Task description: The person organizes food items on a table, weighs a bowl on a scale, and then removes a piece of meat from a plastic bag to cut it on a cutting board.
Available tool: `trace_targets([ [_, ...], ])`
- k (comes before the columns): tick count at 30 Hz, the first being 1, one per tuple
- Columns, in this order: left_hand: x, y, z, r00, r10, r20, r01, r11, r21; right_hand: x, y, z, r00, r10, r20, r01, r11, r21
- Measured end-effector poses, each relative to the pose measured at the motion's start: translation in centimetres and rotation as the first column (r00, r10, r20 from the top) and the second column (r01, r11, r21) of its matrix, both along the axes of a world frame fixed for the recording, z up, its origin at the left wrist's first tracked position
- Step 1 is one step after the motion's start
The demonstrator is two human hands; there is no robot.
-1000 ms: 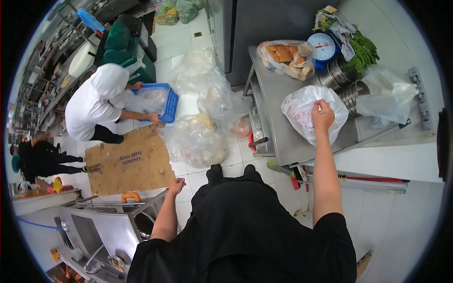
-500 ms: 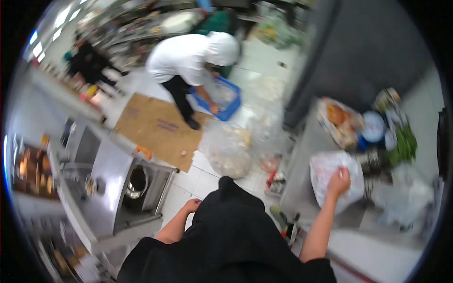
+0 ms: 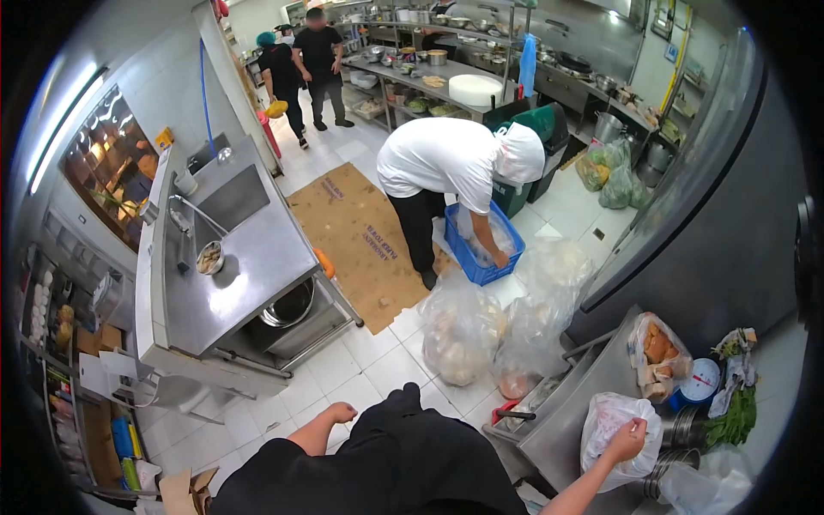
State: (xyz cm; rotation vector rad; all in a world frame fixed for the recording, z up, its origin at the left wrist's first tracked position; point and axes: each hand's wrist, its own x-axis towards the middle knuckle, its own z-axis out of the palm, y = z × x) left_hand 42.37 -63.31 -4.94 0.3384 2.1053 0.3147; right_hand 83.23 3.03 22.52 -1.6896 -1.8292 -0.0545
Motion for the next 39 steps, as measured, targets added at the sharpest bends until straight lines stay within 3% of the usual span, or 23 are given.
trace_targets([
  [8, -3.0, 0.3, -1.7, 0.993, -0.115, -0.035, 0.117, 0.992, 0.043, -0.1, -0.1, -0.3, 0.999, -0.014, 0.034, 0.013, 1.000, 0.007],
  [11, -6.3, 0.2, -0.9, 0.999, -0.016, -0.034, 0.020, 0.990, 0.140, -0.3, -0.2, -0.1, 0.996, -0.027, 0.087, 0.026, 1.000, 0.012],
  [21, -14.0, -5.4, -1.1, 0.992, 0.098, -0.078, -0.087, 0.988, 0.128, -1.7, -0.7, 0.8, 0.977, -0.129, 0.169, 0.137, 0.990, -0.041],
  [31, -7.8, -14.2, -3.2, 0.973, 0.231, 0.000, -0.230, 0.965, 0.126, -2.3, -0.3, -0.7, 0.952, -0.207, 0.227, 0.226, 0.973, -0.056],
  [34, -5.2, -15.3, -3.3, 0.970, 0.232, 0.068, -0.227, 0.971, -0.069, -1.6, 1.5, -1.9, 0.946, -0.219, 0.237, 0.236, 0.971, -0.044],
  [37, -2.3, -15.2, -1.9, 0.941, 0.316, 0.116, -0.303, 0.945, -0.119, -2.6, 0.9, -0.7, 0.939, -0.232, 0.256, 0.256, 0.964, -0.067],
  [39, -1.1, -16.1, -4.3, 0.975, 0.210, 0.072, -0.214, 0.976, 0.046, -3.4, -0.2, 0.0, 0.930, -0.260, 0.259, 0.287, 0.955, -0.072],
])
